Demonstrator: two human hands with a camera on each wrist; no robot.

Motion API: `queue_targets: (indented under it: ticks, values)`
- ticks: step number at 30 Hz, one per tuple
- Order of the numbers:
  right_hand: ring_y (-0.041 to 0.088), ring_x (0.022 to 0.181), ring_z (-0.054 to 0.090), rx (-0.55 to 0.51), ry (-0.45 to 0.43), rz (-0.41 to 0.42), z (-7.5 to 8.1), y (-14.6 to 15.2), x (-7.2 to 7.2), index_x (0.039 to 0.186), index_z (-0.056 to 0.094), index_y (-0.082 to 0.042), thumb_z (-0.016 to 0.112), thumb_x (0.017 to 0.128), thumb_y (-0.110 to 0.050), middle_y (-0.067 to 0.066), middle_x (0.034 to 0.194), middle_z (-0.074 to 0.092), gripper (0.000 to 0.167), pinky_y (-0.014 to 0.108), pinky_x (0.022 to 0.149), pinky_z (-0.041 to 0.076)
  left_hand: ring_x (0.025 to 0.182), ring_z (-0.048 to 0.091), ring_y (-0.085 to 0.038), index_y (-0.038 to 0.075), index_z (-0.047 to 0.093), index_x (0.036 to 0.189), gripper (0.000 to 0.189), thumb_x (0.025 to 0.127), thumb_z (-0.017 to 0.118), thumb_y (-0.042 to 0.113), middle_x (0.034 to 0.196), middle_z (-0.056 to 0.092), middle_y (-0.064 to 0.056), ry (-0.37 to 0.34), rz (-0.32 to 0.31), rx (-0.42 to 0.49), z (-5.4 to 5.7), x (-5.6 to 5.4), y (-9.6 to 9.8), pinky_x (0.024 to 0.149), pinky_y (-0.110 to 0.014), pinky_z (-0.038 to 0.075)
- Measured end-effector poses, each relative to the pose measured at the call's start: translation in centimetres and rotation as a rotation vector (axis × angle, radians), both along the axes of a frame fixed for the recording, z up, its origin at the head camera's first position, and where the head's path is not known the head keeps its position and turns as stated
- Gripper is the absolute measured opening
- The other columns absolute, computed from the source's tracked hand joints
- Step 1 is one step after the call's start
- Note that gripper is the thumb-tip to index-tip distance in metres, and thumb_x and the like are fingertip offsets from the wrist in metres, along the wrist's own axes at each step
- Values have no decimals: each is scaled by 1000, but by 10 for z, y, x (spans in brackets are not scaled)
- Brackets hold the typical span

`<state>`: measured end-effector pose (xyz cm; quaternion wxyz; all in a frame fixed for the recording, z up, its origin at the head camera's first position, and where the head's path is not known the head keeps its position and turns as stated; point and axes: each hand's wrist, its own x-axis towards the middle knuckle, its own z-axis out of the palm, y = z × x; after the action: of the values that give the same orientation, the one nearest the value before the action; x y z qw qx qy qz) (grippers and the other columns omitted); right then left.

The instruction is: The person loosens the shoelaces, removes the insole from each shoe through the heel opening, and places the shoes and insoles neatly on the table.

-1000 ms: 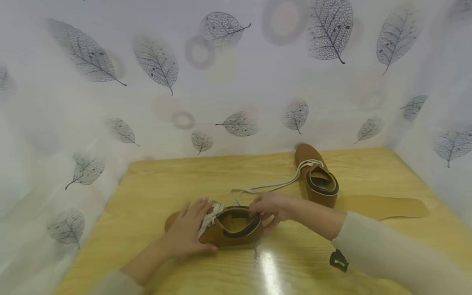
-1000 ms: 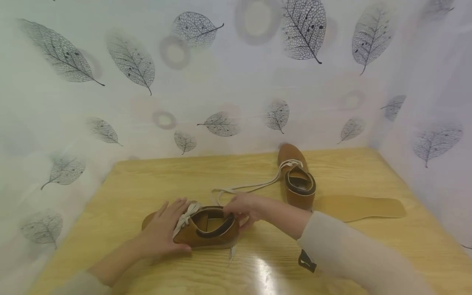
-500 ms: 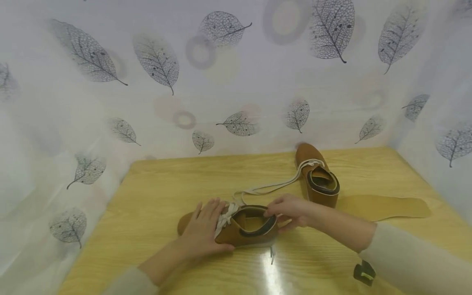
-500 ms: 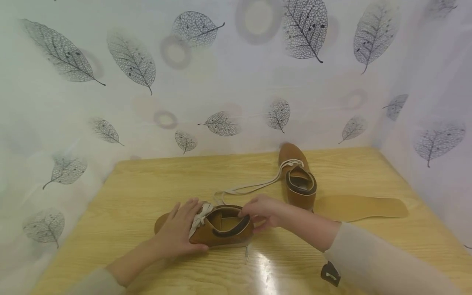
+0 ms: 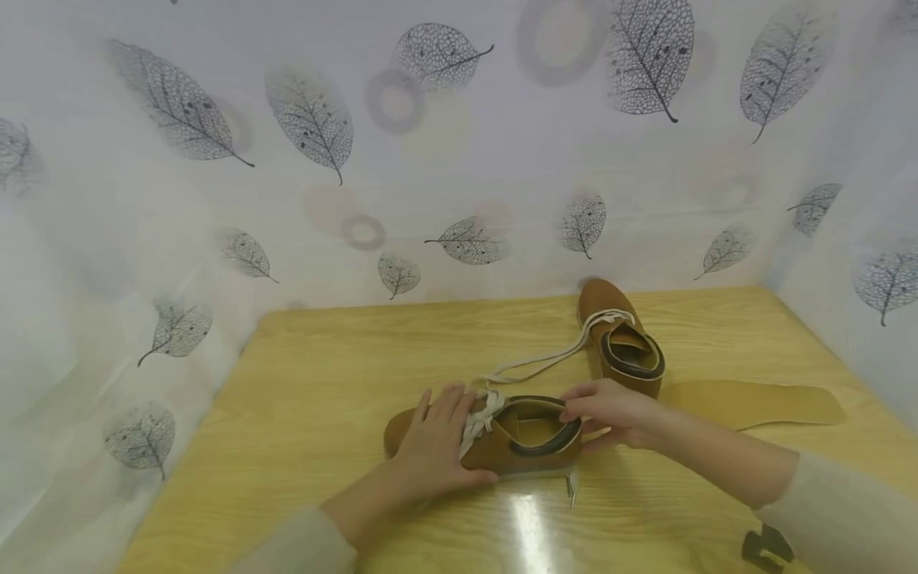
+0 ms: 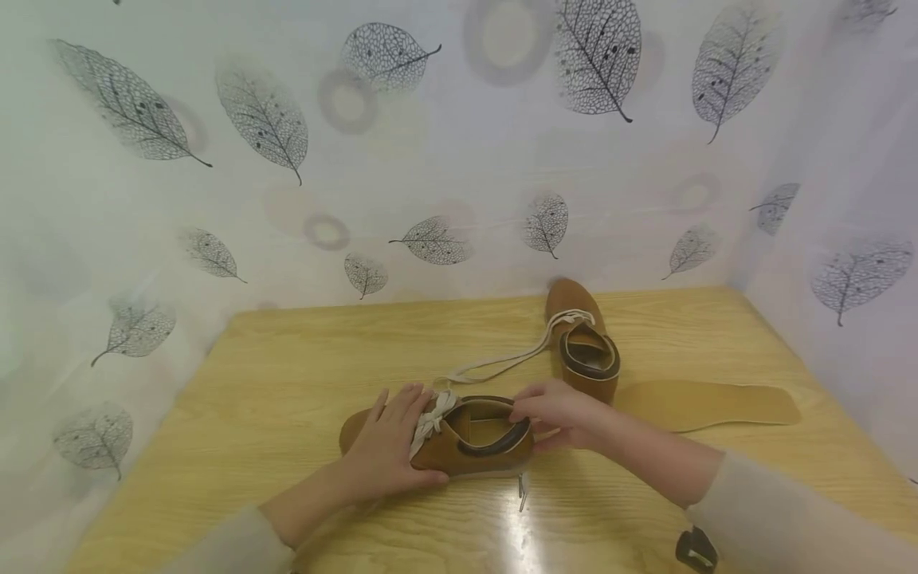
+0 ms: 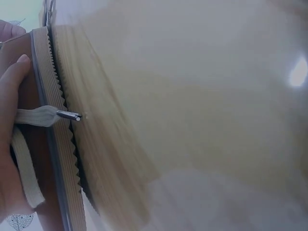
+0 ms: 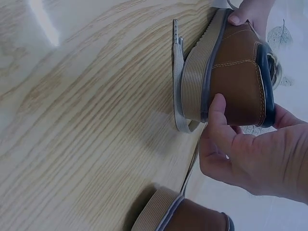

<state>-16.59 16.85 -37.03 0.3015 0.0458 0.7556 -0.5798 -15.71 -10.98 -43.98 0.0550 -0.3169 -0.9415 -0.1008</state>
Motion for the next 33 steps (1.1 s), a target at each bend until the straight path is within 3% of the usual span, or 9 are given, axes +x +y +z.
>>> queue_targets:
  ticks: [6,11,17,22,24,27,29,31,33]
  values:
    - [21,87,57,-17,-1,-7,1,16,2,128,44,11,56,84,-8,9,100,57,49,46,81,57,142,22,-33,2,23,147,112,72,51,80,152,28,-17,24,-27,-35,-1,-3,14,114,-58,17]
    - [22,91,56,-2,12,-7,2,26,4,130,41,13,54,86,-9,16,109,58,51,47,81,56,144,17,-33,0,19,148,103,82,40,77,154,24,-18,-23,-41,-64,2,-2,23,116,-56,13]
    - [18,82,52,24,32,-6,2,39,5,132,39,14,53,88,-11,16,108,58,53,47,81,57,144,14,-33,-3,17,149,75,99,26,54,155,19,-20,-67,-54,-31,7,-1,35,116,-57,9]
    - [14,71,46,24,37,-14,3,46,5,129,44,13,55,86,-10,5,93,55,50,47,80,57,145,12,-33,-3,15,149,63,101,24,37,156,14,-20,-77,-60,-8,10,-1,43,116,-57,8]
    - [14,73,48,16,29,-20,3,48,5,127,46,11,57,84,-10,3,91,53,49,47,81,57,145,10,-33,-4,15,148,61,101,23,33,156,13,-21,-86,-66,-43,12,-1,44,116,-56,8]
    - [14,76,54,9,25,-13,2,48,4,125,48,11,58,84,-10,4,90,54,47,47,81,56,144,12,-33,-5,18,147,57,102,23,30,155,14,-23,-53,-97,-189,19,-3,42,116,-54,13]
    - [15,79,56,9,23,-10,2,47,5,125,48,11,59,84,-10,5,92,55,48,47,81,56,143,19,-33,-7,28,144,54,102,30,27,152,23,-23,-28,-126,-249,26,-4,38,114,-52,22]
    - [16,82,57,13,25,-4,2,46,5,125,48,11,59,83,-9,7,95,55,48,47,81,56,134,38,-33,-7,37,138,47,100,40,21,144,38,-24,-7,-137,-224,32,-4,31,105,-45,42]
    - [17,84,57,20,28,-4,2,46,5,125,49,11,59,83,-9,8,98,55,48,46,80,57,124,50,-32,-4,42,133,39,98,45,14,136,49,-22,-65,-128,-119,38,-2,23,98,-41,48]
